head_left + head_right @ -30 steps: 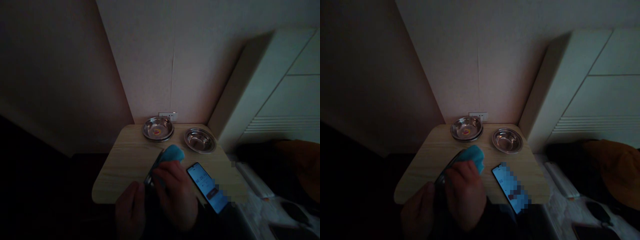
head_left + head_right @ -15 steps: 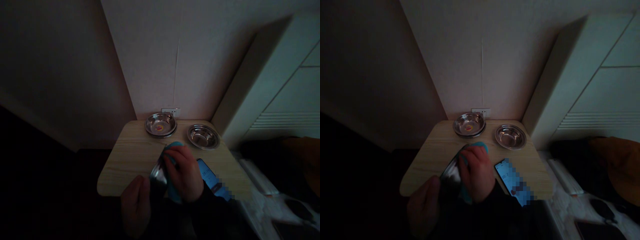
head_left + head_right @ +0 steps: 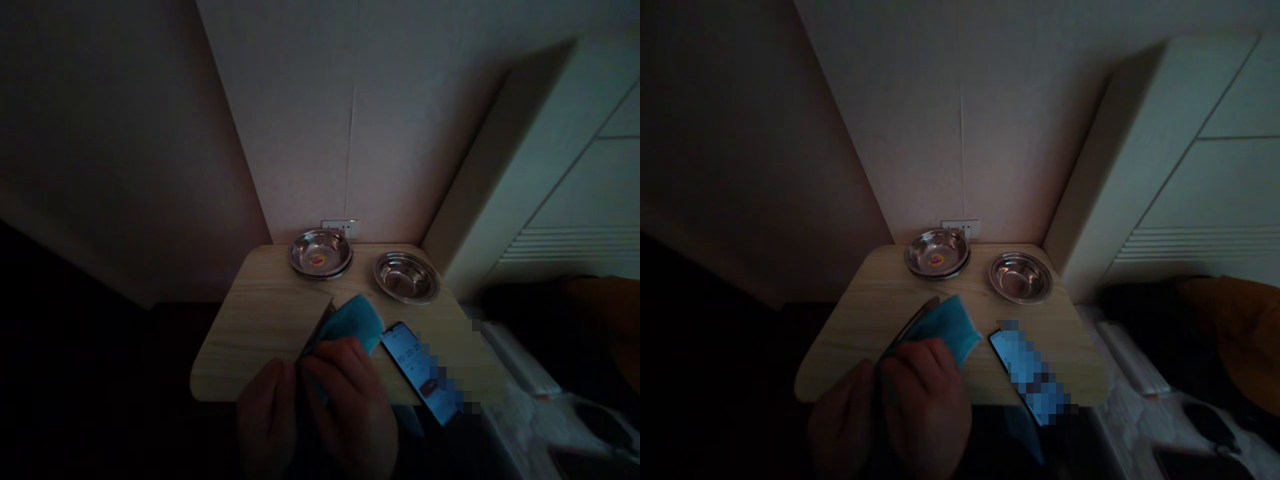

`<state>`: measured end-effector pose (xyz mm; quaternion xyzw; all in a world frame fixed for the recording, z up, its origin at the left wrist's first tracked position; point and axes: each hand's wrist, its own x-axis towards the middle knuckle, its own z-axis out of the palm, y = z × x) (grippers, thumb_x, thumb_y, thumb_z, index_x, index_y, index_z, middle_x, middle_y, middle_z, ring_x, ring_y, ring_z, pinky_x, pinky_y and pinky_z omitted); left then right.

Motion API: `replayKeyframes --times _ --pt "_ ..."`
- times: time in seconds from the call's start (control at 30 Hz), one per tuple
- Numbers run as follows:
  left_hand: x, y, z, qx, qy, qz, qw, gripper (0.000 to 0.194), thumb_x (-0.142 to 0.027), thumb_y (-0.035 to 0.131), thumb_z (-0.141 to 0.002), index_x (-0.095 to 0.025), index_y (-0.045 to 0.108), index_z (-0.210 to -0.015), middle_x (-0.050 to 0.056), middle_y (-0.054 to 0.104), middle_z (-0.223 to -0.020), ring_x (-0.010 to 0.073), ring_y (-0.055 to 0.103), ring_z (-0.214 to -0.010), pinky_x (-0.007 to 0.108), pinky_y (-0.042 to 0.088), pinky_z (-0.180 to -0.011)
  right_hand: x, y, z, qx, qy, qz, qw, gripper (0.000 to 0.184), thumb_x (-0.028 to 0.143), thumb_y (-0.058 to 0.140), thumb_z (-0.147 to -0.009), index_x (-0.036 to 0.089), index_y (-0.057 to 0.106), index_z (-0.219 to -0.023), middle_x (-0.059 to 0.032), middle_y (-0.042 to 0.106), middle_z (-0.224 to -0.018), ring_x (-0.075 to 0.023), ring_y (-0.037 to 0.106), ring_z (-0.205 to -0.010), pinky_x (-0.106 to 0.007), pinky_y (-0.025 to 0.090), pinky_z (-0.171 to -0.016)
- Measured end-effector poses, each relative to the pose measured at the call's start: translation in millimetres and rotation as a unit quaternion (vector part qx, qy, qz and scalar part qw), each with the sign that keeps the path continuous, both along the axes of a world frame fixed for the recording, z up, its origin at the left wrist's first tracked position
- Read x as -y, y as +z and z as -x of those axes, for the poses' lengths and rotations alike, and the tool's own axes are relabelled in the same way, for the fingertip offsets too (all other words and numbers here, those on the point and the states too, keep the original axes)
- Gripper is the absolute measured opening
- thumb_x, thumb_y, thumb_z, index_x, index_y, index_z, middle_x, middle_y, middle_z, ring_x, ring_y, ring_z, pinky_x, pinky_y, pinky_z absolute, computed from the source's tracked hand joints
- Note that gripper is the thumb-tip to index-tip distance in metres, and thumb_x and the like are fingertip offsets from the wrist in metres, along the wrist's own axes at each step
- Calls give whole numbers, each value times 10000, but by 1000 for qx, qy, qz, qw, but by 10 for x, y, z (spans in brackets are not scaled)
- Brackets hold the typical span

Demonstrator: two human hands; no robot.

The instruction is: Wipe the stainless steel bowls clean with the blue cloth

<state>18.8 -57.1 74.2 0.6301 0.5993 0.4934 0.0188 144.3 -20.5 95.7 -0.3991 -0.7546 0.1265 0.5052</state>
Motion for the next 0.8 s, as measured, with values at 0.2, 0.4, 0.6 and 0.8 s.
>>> replayKeyframes --times 0.2,0.4,0.6,0.8 --pt "-6 61 -15 -6 19 -12 1000 346 -208 428 -870 -196 454 -525 -38 468 -429 73 473 -373 165 385 -406 -129 28 -28 -39 -59 66 995 119 148 558 -829 177 667 -867 -70 646 -869 -195 593 -830 -335 509 -748" --pt "-5 34 -9 11 -5 14 1000 332 -198 419 -874 -186 489 -549 -28 498 -459 80 494 -404 176 399 -429 9 -10 3 -6 -16 -7 1000 120 153 555 -840 177 661 -890 -68 655 -864 -193 581 -811 -322 518 -695" --pt "-13 36 -14 13 -15 17 1000 323 -175 423 -870 -190 471 -551 -37 479 -468 76 492 -417 171 399 -442 32 -11 -5 -9 -37 -6 999 128 137 545 -844 179 657 -890 -64 655 -848 -191 580 -793 -315 519 -674" --pt "-7 61 -19 -3 -4 14 1000 332 -157 424 -865 -195 438 -536 -44 442 -454 68 457 -392 171 368 -414 -15 -53 -28 -21 -61 7 998 120 125 562 -834 173 651 -900 -77 648 -889 -198 588 -833 -340 522 -729"
